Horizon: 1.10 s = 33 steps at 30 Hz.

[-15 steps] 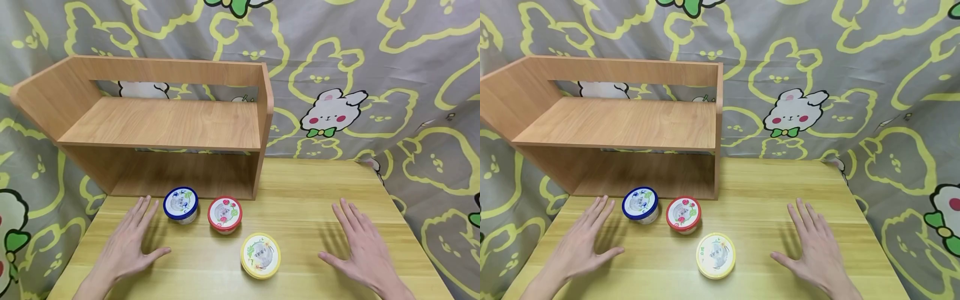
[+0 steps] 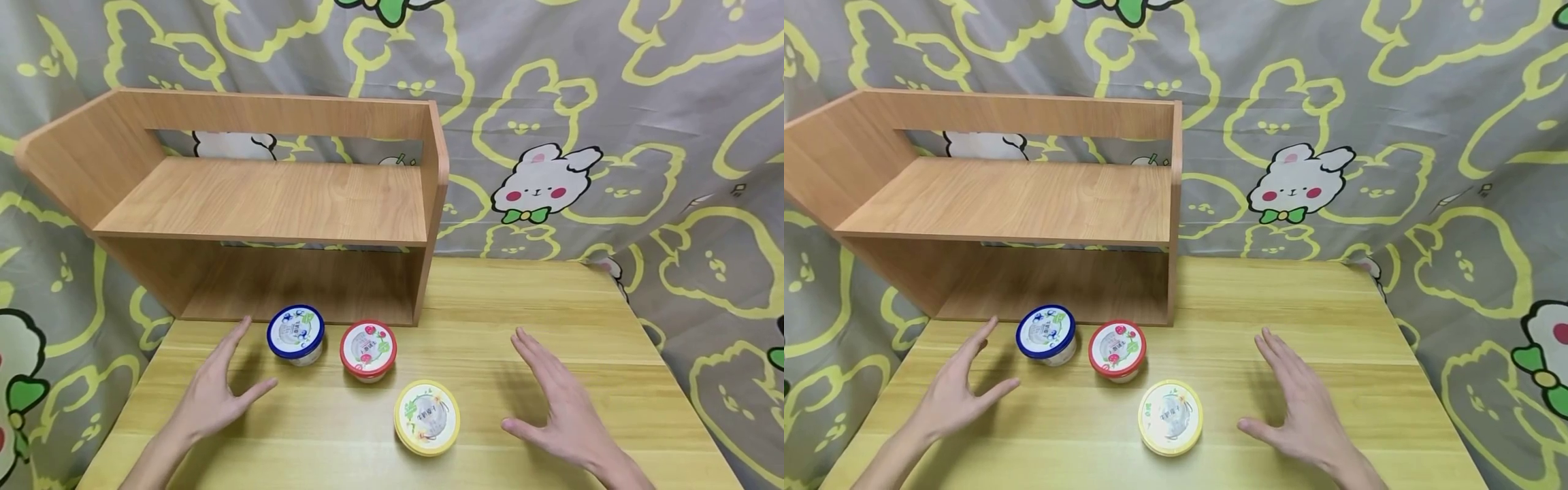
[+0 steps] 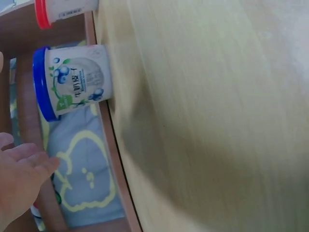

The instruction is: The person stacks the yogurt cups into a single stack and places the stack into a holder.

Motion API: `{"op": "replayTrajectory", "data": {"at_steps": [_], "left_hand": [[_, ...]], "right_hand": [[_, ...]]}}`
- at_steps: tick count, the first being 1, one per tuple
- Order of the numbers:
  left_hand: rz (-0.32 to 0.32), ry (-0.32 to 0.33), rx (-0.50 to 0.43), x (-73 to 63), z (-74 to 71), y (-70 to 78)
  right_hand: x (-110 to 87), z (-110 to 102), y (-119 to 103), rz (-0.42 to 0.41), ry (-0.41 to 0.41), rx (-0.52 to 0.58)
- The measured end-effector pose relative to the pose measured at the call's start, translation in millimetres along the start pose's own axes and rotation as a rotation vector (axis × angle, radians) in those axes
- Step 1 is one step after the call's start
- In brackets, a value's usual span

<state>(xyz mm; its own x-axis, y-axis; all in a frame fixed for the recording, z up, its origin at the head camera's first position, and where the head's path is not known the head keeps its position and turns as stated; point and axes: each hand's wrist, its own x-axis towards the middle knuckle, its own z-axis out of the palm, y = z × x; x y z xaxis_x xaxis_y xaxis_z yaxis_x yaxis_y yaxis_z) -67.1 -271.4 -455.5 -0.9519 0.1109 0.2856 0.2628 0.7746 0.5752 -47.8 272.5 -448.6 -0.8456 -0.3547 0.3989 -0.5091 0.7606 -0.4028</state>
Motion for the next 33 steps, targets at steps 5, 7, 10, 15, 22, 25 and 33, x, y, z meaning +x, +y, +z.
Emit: {"op": "replayTrajectory", "data": {"at_steps": [5, 7, 10, 15, 22, 25, 33], "left_hand": [[-0.032, 0.004, -0.065, 5.4, 4.2, -3.3], [-0.019, 0.006, -0.114, 8.0, 7.4, -5.5], [0.000, 0.008, -0.193, 11.4, 12.6, -8.6], [-0.001, -0.008, -0.288, 15.8, 18.4, -11.4], [-0.046, -0.065, -0.329, 20.2, 25.7, -17.9], [-0.071, -0.084, -0.352, 22.4, 28.6, -20.2], [-0.111, -0.125, -0.413, 27.0, 31.4, -20.5]], "right_hand": [[4.3, 10.1, -1.7, -0.038, -0.022, 0.125], [5.9, 14.6, -1.0, -0.054, -0.036, 0.179], [8.2, 21.7, 0.2, -0.070, -0.060, 0.246], [11.3, 33.7, -0.2, -0.073, -0.103, 0.308], [11.7, 49.0, -4.4, -0.094, -0.158, 0.383], [12.1, 54.7, -5.3, -0.113, -0.176, 0.406], [15.0, 62.8, -8.9, -0.125, -0.199, 0.460]]}}
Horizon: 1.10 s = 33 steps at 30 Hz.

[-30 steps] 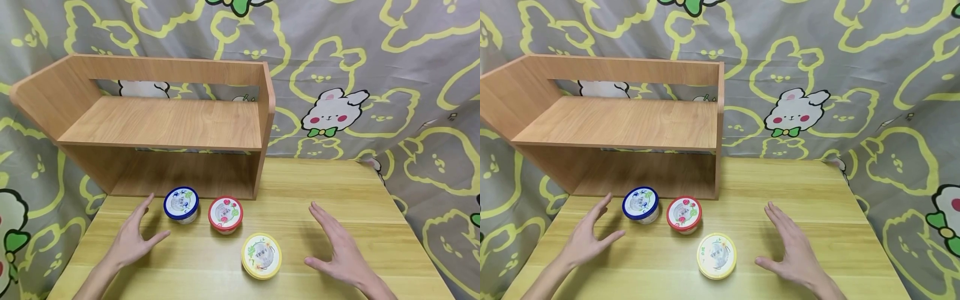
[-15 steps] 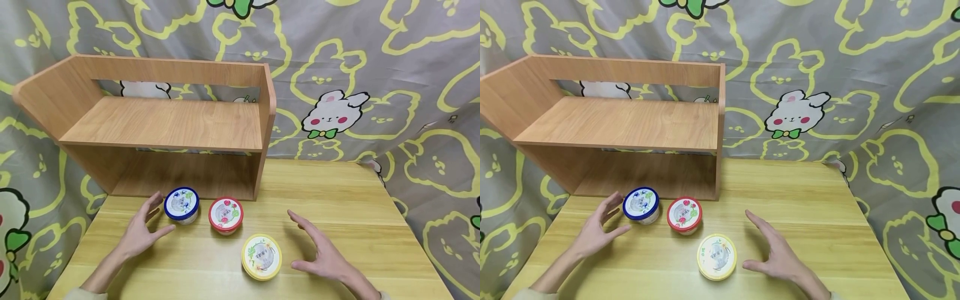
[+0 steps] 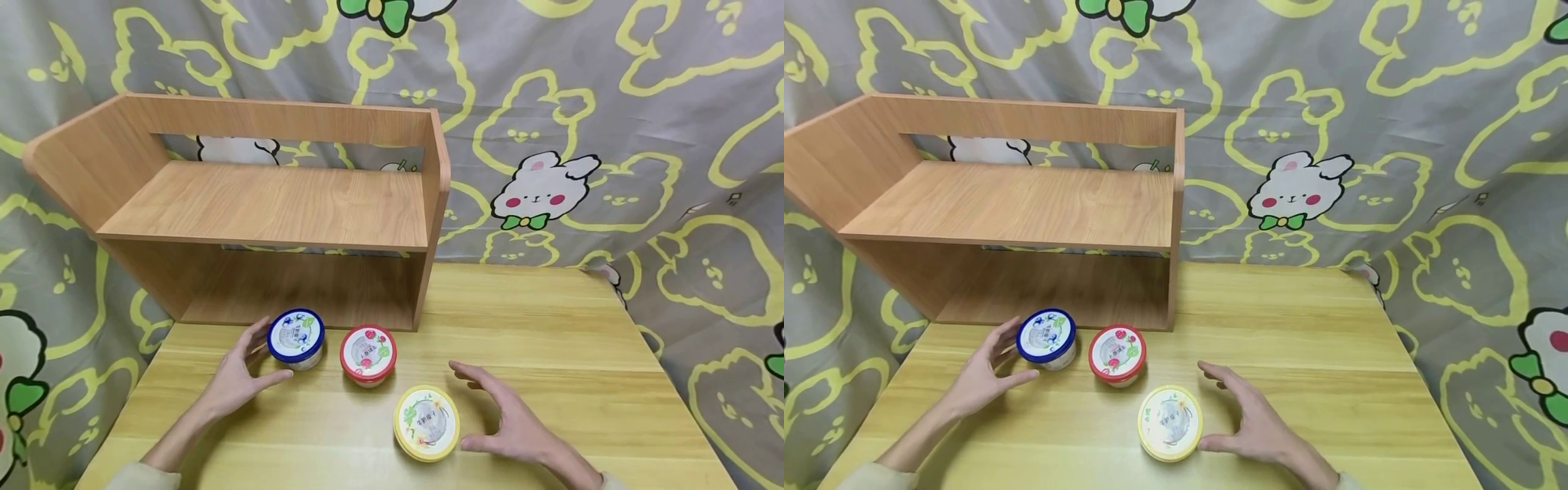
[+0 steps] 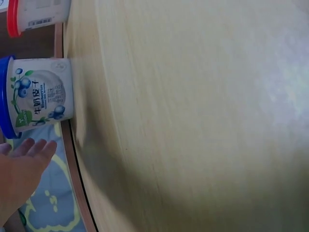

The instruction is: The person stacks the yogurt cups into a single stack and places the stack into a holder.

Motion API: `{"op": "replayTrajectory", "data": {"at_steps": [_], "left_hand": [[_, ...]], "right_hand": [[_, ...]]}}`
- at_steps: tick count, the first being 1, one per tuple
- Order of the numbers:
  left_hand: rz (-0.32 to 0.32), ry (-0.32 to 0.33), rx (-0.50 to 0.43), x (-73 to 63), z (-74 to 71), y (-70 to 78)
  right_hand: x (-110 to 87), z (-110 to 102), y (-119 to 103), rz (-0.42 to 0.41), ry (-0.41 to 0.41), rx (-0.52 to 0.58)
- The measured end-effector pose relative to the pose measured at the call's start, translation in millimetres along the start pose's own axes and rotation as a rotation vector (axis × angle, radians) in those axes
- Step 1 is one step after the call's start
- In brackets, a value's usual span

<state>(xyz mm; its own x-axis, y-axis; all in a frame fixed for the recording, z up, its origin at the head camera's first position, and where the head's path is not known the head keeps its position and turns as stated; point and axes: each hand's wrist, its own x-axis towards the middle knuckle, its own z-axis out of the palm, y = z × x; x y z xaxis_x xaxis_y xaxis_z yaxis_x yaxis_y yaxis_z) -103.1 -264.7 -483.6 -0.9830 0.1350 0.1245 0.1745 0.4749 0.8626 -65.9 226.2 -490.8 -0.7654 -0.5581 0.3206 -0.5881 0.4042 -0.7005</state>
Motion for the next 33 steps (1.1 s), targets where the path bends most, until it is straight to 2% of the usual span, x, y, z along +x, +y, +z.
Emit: {"op": "replayTrajectory", "data": {"at_steps": [3, 7, 14, 18, 29, 33], "left_hand": [[-0.027, -0.008, -0.011, 1.5, 0.4, 0.2], [-0.057, -0.006, -0.018, 4.8, 0.7, 0.6], [-0.050, -0.005, 0.018, 8.1, 2.0, 0.1], [-0.063, -0.012, 0.021, 9.7, 2.3, -0.3], [-0.061, -0.030, -0.016, 14.4, 3.7, -0.8], [-0.071, -0.034, -0.050, 15.1, 4.2, -0.3]], "right_hand": [[-0.1, 3.9, -0.5, 0.015, -0.016, 0.017], [2.0, 9.4, 0.5, -0.006, -0.039, 0.048], [3.8, 17.2, 4.0, -0.030, -0.073, 0.100], [3.2, 19.5, 3.0, -0.003, -0.103, 0.111], [3.7, 25.8, -5.7, 0.155, -0.135, 0.103], [4.5, 26.9, -6.3, 0.170, -0.139, 0.115]]}}
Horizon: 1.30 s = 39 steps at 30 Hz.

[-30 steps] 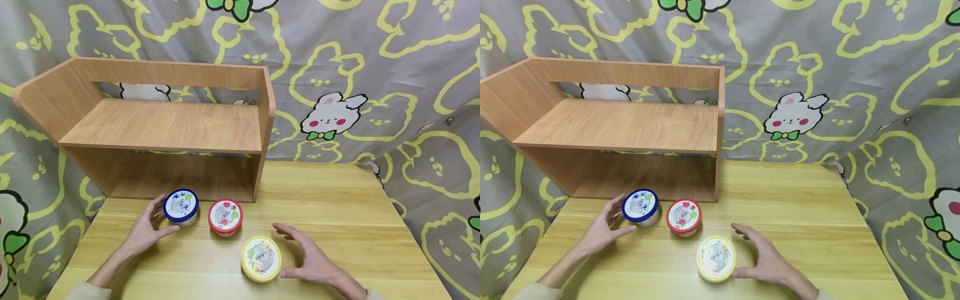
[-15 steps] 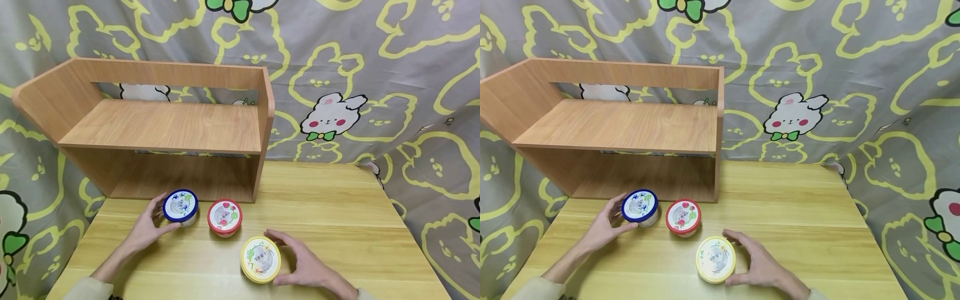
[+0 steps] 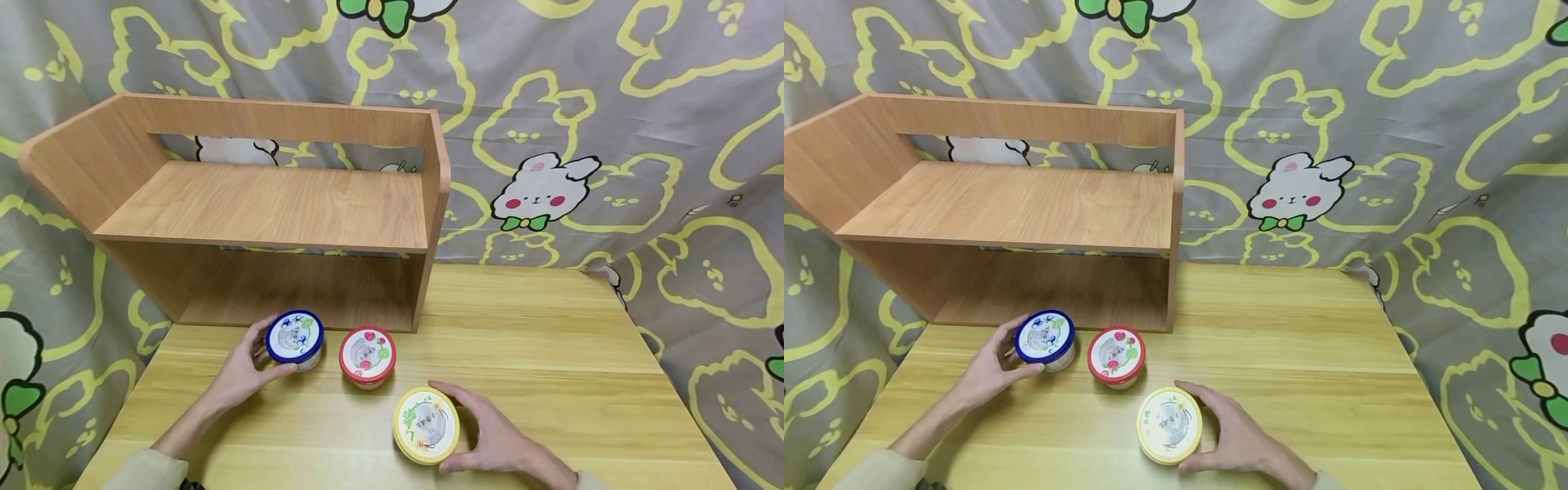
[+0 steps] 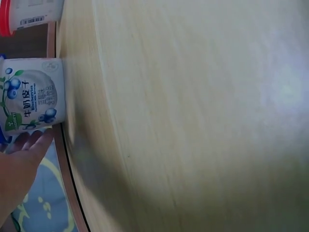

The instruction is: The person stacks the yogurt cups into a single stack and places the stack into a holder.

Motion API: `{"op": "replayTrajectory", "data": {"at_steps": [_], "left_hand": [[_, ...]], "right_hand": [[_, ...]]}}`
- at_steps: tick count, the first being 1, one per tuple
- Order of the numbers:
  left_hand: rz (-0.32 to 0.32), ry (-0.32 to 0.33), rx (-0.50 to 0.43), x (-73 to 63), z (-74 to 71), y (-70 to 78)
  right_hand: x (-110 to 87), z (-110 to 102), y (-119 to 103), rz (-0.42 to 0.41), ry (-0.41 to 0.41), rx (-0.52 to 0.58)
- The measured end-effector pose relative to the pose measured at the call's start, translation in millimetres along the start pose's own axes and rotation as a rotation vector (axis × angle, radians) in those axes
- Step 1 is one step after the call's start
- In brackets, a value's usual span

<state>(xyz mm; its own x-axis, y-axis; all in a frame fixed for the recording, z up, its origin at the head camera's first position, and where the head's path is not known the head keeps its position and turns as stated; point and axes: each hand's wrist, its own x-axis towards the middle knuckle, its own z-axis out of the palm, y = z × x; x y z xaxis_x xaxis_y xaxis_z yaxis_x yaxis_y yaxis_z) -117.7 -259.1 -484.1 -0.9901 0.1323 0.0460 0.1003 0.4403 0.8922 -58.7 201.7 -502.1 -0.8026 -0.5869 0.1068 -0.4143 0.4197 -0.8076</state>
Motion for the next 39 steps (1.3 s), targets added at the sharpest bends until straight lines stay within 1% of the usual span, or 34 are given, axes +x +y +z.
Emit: {"op": "replayTrajectory", "data": {"at_steps": [3, 8, 12, 15, 20, 25, 28, 33, 39], "left_hand": [[0.000, 0.005, -0.023, 0.3, 0.9, -0.5], [0.012, 0.010, -0.035, 0.7, 0.9, -2.3], [0.021, 0.013, -0.041, 0.6, 0.4, -2.6], [0.021, 0.015, -0.049, 0.7, 0.4, -2.3], [0.020, 0.018, -0.068, 0.9, 0.8, -1.9], [0.016, 0.020, -0.069, 0.8, 0.7, -2.7], [0.007, 0.022, -0.068, 0.6, 0.1, -2.5], [0.005, 0.024, -0.062, 0.9, -0.7, -3.8], [0.000, 0.020, -0.034, 1.4, 0.5, -8.1]], "right_hand": [[0.3, 0.0, 0.1, -0.018, 0.000, -0.003], [0.8, 0.1, -0.2, -0.045, 0.007, -0.010], [0.9, 0.6, -0.8, -0.039, 0.009, 0.003], [0.9, 1.0, -0.5, -0.055, 0.012, 0.003], [1.6, 1.7, 4.5, -0.122, 0.021, -0.027], [2.3, 0.5, 7.8, -0.167, 0.031, -0.018], [2.9, -1.7, 6.3, -0.185, 0.040, -0.015], [5.6, -5.5, 0.4, -0.188, 0.049, -0.007], [14.9, -12.8, -8.6, -0.231, 0.067, -0.023]]}}
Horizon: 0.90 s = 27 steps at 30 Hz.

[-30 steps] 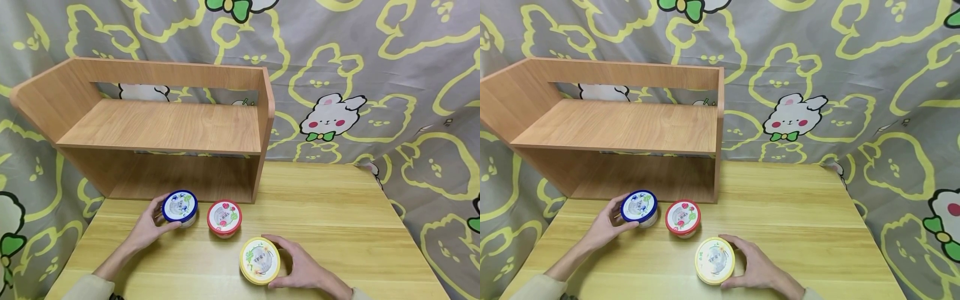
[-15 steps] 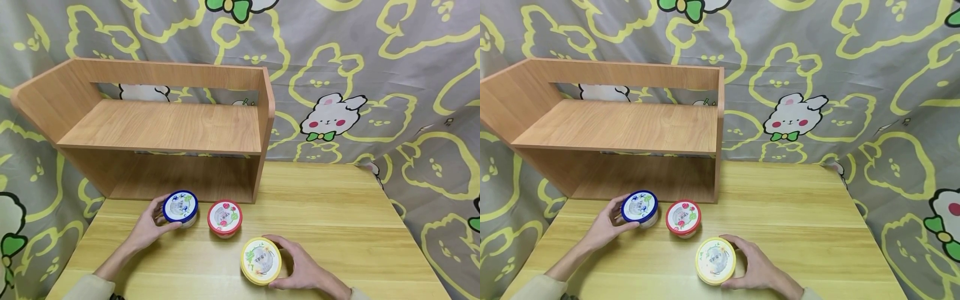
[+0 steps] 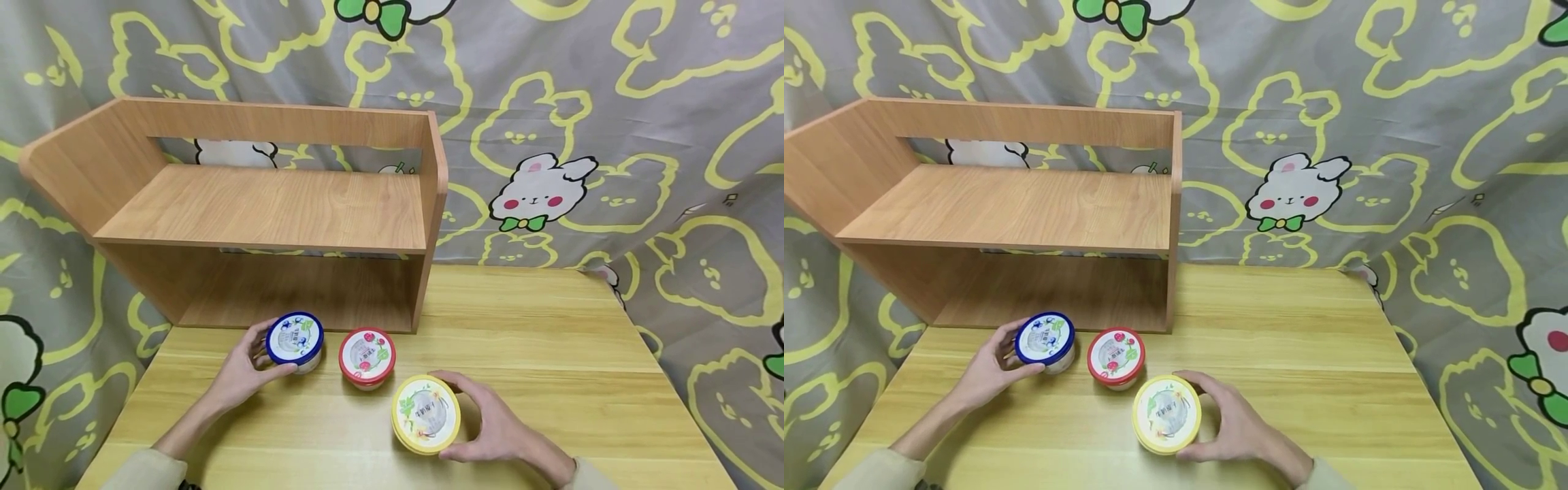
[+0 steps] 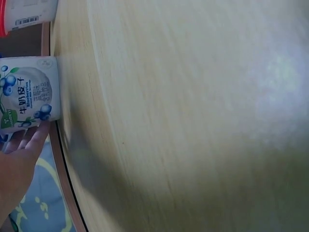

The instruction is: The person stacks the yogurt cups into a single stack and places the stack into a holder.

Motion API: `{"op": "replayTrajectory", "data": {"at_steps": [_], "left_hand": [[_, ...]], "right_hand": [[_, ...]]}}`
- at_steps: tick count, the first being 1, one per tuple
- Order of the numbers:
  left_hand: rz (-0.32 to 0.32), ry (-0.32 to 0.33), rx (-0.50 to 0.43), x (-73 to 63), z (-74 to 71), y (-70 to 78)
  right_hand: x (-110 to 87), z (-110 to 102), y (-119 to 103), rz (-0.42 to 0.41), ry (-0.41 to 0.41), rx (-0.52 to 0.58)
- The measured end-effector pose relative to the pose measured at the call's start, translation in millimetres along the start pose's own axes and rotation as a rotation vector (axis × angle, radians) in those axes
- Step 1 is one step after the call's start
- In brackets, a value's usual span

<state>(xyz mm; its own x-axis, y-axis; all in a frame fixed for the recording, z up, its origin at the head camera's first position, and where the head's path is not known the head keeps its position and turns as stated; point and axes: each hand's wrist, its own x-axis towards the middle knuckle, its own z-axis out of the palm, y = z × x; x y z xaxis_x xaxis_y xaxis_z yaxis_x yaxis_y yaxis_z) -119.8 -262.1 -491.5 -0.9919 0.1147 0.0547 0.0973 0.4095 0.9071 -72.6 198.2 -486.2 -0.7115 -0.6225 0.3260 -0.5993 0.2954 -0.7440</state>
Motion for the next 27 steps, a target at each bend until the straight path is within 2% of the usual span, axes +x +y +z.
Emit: {"op": "replayTrajectory", "data": {"at_steps": [12, 27], "left_hand": [[0.020, 0.000, -0.012, 2.3, 2.4, -2.2], [0.023, 0.009, -0.014, 0.1, -0.1, -1.8]], "right_hand": [[37.6, -16.3, -15.7, -0.095, 0.003, -0.034], [88.7, -22.9, -33.7, -0.051, 0.042, 0.005]]}}
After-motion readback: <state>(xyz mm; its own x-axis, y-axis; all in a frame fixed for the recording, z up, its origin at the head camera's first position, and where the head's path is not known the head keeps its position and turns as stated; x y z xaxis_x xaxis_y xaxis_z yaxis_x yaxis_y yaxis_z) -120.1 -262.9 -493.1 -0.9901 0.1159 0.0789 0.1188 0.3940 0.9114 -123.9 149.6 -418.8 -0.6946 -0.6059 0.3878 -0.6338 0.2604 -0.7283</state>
